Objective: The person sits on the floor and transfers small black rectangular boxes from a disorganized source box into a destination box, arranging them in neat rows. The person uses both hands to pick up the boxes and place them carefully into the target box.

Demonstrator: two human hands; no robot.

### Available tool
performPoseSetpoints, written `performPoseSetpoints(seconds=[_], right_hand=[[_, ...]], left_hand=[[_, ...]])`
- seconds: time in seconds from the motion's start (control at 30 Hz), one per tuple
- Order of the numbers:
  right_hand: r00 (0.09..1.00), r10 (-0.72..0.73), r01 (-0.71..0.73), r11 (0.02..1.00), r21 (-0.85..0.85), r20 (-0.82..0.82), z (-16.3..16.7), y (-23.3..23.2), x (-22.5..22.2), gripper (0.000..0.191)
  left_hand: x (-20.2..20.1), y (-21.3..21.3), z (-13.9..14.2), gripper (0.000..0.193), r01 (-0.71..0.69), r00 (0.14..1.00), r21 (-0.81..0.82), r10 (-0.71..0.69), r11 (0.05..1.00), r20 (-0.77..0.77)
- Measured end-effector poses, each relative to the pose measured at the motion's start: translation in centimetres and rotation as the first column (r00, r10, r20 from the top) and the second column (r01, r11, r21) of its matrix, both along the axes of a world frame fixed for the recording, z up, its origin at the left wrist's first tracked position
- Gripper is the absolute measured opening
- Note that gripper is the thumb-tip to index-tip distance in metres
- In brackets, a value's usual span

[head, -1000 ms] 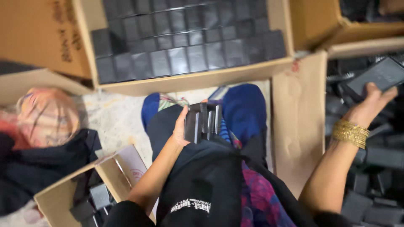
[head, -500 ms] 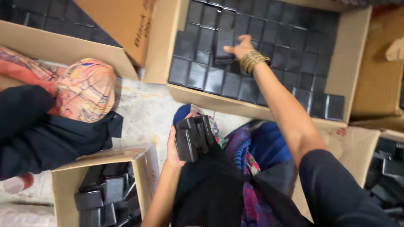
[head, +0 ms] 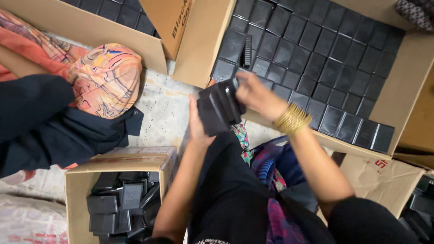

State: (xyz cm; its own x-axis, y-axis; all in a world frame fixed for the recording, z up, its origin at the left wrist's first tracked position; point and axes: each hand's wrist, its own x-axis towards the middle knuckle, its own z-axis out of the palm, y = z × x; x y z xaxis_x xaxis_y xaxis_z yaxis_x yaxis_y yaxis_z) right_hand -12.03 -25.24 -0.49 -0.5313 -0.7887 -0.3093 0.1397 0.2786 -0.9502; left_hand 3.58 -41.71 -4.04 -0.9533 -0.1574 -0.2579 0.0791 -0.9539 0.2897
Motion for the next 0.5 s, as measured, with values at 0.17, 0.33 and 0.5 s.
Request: performPoseSetpoints(seconds=[0.17,0.33,0.5], right_hand=[[0.950,-0.107,0.125,0.991,0.041,-0.294,-0.2,0.6,4.4,0.084],[0.947,-0.318,0.320,0.943,0.089,-0.039,-3.9,2.2,1.0,0.084],[0.777,-0.630,0.625,0.771,-0.122,-0.003,-5.2,4.3,-7.5,0.072]], left_hand=[[-2.7,1.0,-0.9,0.079,0.057,0.995,-0.180,-0.040,0.982,0.096],[-3.3,0.8,-1.4,0.078,0.011,0.985,-0.034,-0.005,0.999,0.172],[-2.6,0.3,-1.4,0.068,-0.128,0.983,-0.013,0.129,0.992,0.133]])
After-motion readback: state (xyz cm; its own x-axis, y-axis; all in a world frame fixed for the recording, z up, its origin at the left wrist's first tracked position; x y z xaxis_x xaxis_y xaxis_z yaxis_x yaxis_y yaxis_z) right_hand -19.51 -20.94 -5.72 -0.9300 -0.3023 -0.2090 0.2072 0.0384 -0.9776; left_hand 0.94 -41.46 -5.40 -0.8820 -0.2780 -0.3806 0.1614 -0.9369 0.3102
